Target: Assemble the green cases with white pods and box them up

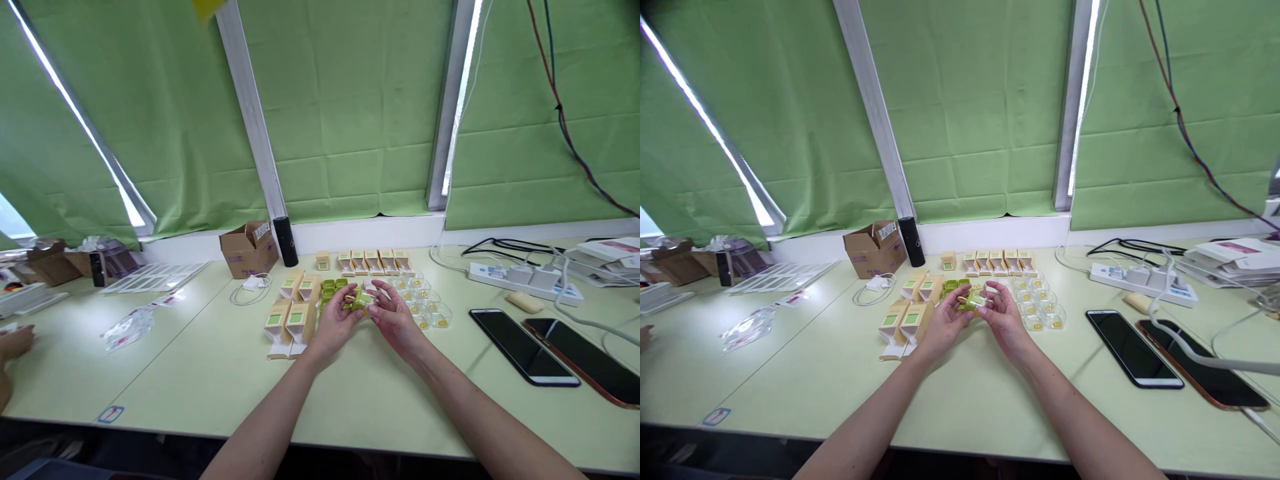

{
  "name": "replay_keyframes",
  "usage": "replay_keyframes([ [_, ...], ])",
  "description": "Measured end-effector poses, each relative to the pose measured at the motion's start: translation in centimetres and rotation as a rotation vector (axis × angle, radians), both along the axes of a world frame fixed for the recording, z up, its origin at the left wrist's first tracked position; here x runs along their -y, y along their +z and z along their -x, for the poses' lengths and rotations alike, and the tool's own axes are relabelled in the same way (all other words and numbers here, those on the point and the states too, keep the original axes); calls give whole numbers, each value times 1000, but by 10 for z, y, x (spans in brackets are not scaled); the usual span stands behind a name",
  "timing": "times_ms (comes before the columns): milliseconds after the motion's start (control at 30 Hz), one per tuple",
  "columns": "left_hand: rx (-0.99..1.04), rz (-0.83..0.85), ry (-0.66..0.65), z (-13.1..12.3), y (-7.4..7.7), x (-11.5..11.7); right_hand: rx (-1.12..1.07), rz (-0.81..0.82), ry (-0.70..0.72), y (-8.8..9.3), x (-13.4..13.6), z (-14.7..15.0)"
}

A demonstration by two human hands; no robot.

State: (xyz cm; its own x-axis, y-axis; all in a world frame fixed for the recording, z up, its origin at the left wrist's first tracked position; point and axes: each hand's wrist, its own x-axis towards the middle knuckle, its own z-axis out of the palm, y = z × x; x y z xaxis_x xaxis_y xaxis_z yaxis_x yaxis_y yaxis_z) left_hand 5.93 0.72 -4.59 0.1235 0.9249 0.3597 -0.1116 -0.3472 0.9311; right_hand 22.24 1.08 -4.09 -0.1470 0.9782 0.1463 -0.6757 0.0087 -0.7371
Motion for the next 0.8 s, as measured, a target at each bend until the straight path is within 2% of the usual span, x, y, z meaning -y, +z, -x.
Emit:
replay_keyframes([
  [167, 81, -3, -36, 1, 3, 0, -62, 18, 10, 4, -2, -6],
  [500, 69, -120, 45, 0, 1, -1, -86, 38, -81, 0, -6, -9],
  [667, -267, -251, 151, 5, 7, 9, -70, 33, -94, -1, -8, -10],
  [800, -616, -395, 187, 10, 12, 18, 58, -34, -193, 0, -7, -9],
])
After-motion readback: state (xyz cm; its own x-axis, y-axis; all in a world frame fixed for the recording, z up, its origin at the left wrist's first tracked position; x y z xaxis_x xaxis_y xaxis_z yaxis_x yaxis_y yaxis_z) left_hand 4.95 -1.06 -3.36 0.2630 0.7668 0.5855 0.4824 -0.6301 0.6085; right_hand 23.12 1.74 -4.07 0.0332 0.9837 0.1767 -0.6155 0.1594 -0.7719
